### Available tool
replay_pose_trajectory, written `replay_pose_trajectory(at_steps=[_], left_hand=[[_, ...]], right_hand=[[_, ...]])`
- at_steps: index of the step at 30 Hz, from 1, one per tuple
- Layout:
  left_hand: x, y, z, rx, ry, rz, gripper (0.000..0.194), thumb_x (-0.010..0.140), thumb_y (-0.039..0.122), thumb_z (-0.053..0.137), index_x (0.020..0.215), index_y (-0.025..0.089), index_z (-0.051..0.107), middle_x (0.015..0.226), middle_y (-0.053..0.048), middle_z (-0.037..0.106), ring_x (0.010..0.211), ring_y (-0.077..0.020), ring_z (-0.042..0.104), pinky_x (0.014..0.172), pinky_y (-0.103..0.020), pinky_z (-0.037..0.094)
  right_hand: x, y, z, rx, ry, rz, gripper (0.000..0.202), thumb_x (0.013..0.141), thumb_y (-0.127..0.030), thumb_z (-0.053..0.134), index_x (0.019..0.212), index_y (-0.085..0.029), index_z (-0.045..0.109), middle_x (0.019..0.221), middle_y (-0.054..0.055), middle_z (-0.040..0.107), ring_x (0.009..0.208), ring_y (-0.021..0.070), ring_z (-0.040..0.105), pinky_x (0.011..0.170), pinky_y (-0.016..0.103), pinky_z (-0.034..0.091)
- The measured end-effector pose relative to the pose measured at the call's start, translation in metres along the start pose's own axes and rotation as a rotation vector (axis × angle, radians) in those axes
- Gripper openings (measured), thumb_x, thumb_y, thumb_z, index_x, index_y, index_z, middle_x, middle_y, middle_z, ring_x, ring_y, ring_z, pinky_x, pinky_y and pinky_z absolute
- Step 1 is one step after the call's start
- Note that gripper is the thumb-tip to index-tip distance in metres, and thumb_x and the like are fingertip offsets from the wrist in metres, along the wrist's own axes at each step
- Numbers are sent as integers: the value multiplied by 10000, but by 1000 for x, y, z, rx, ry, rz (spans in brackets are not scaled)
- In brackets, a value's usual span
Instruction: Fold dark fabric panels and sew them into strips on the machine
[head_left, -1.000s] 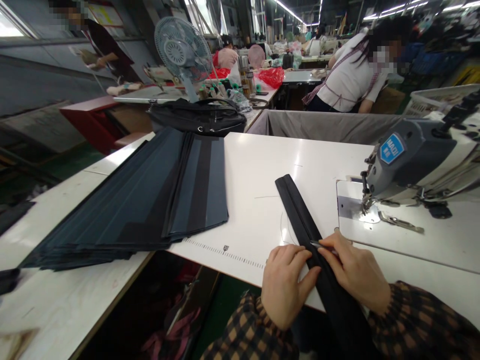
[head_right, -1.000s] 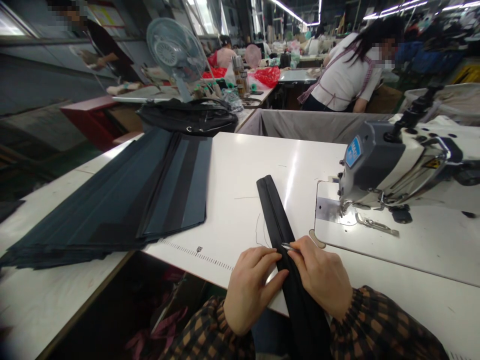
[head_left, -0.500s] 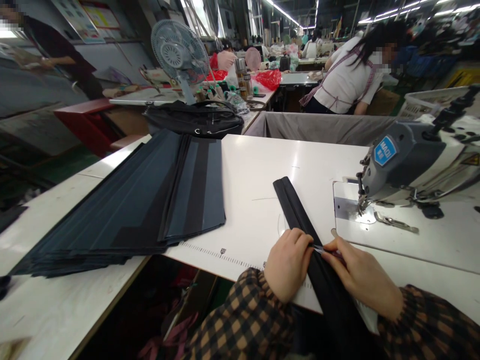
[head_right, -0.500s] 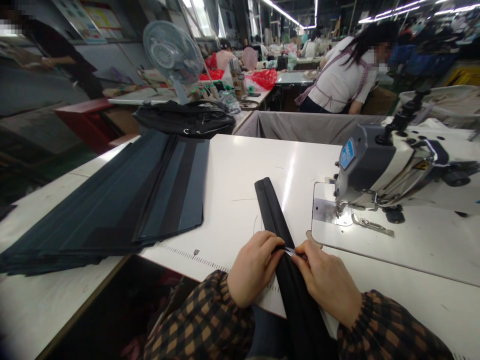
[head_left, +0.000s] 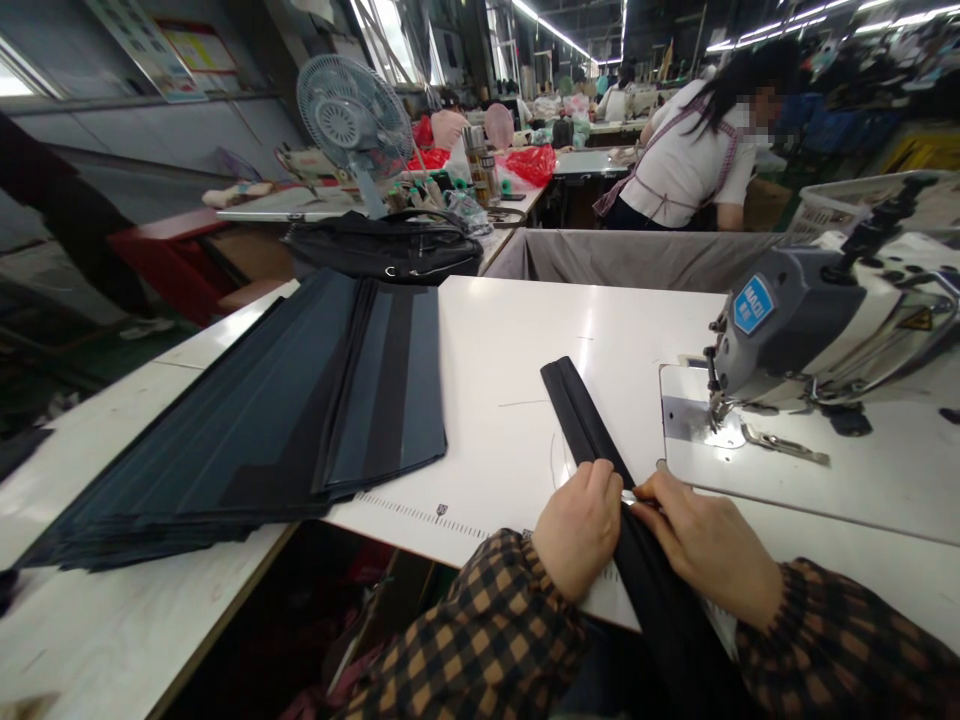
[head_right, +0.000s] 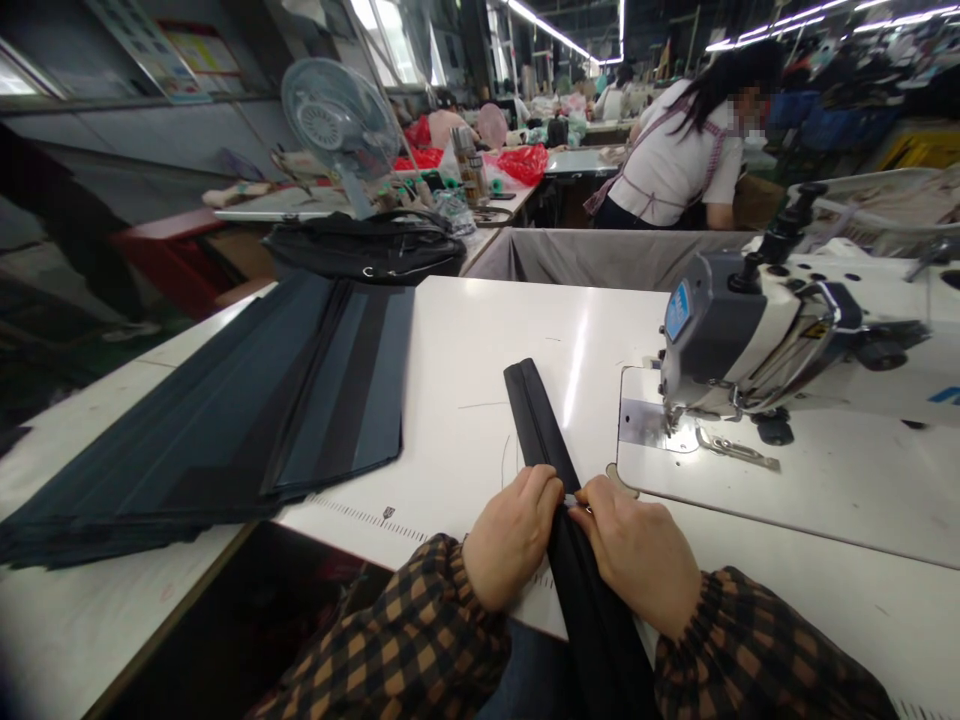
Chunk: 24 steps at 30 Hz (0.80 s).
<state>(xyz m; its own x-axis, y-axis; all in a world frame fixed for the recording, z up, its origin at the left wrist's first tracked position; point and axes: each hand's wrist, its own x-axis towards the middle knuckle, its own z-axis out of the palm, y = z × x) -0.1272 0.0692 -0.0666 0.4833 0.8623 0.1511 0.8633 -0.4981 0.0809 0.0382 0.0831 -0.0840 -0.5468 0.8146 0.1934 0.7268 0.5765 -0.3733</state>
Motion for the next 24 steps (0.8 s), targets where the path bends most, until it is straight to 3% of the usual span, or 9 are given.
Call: replay_pose_trajectory(at_steps=[5, 8, 12, 14, 18, 21, 24], left_hand=[[3, 1, 1, -33, -7, 30, 133, 826, 86, 364, 824, 152, 479, 859, -64, 481, 776, -196, 472, 667, -321, 453], [2, -5, -2, -201, 45, -19, 129, 835, 91, 352, 829, 162, 460, 884, -60, 478, 794, -182, 476, 684, -308, 450], [-15, -17, -15, -507, 313, -366, 127, 864, 126, 326, 811, 190, 422, 841, -28, 454, 777, -152, 477, 697, -296, 430], [-28, -14, -20, -610, 364, -520, 128, 872, 143, 322, 793, 198, 407, 796, -10, 435, 736, -141, 471, 674, -294, 421], [-43, 15, -18, -781, 224, -485, 139, 879, 143, 298, 792, 200, 391, 823, -19, 431, 741, -139, 460, 677, -295, 418], [-39, 38, -13, -825, 182, -440, 144, 879, 135, 279, 812, 196, 391, 881, -37, 435, 783, -147, 460, 718, -310, 418], [-31, 49, -10, -809, 125, -413, 159, 877, 134, 266, 819, 193, 402, 904, -46, 443, 800, -157, 468, 734, -321, 422]], right_hand=[[3, -6, 3, -96, 10, -19, 218, 905, -306, 298, 850, -192, 475, 757, 29, 582, 624, 151, 581, 511, 267, 372], [2, -6, 2, -46, 17, 13, 225, 901, -320, 310, 837, -196, 487, 750, 24, 594, 617, 151, 584, 504, 264, 376], [-10, 11, -2, 257, 54, 241, 197, 858, -394, 408, 893, -223, 498, 794, 1, 622, 633, 137, 599, 549, 247, 443], [-19, 23, -4, 413, 60, 355, 227, 822, -432, 457, 915, -229, 499, 845, 5, 632, 624, 135, 603, 555, 247, 470], [-34, 39, -7, 503, 29, 458, 331, 750, -461, 541, 987, -232, 509, 954, 29, 633, 726, 162, 622, 633, 272, 504], [-40, 36, -10, 482, 22, 500, 483, 669, -477, 617, 1065, -230, 491, 1027, 46, 616, 897, 197, 595, 739, 297, 495], [-40, 30, -12, 529, -9, 514, 518, 674, -483, 604, 1104, -225, 473, 1059, 52, 605, 974, 202, 563, 814, 311, 467]])
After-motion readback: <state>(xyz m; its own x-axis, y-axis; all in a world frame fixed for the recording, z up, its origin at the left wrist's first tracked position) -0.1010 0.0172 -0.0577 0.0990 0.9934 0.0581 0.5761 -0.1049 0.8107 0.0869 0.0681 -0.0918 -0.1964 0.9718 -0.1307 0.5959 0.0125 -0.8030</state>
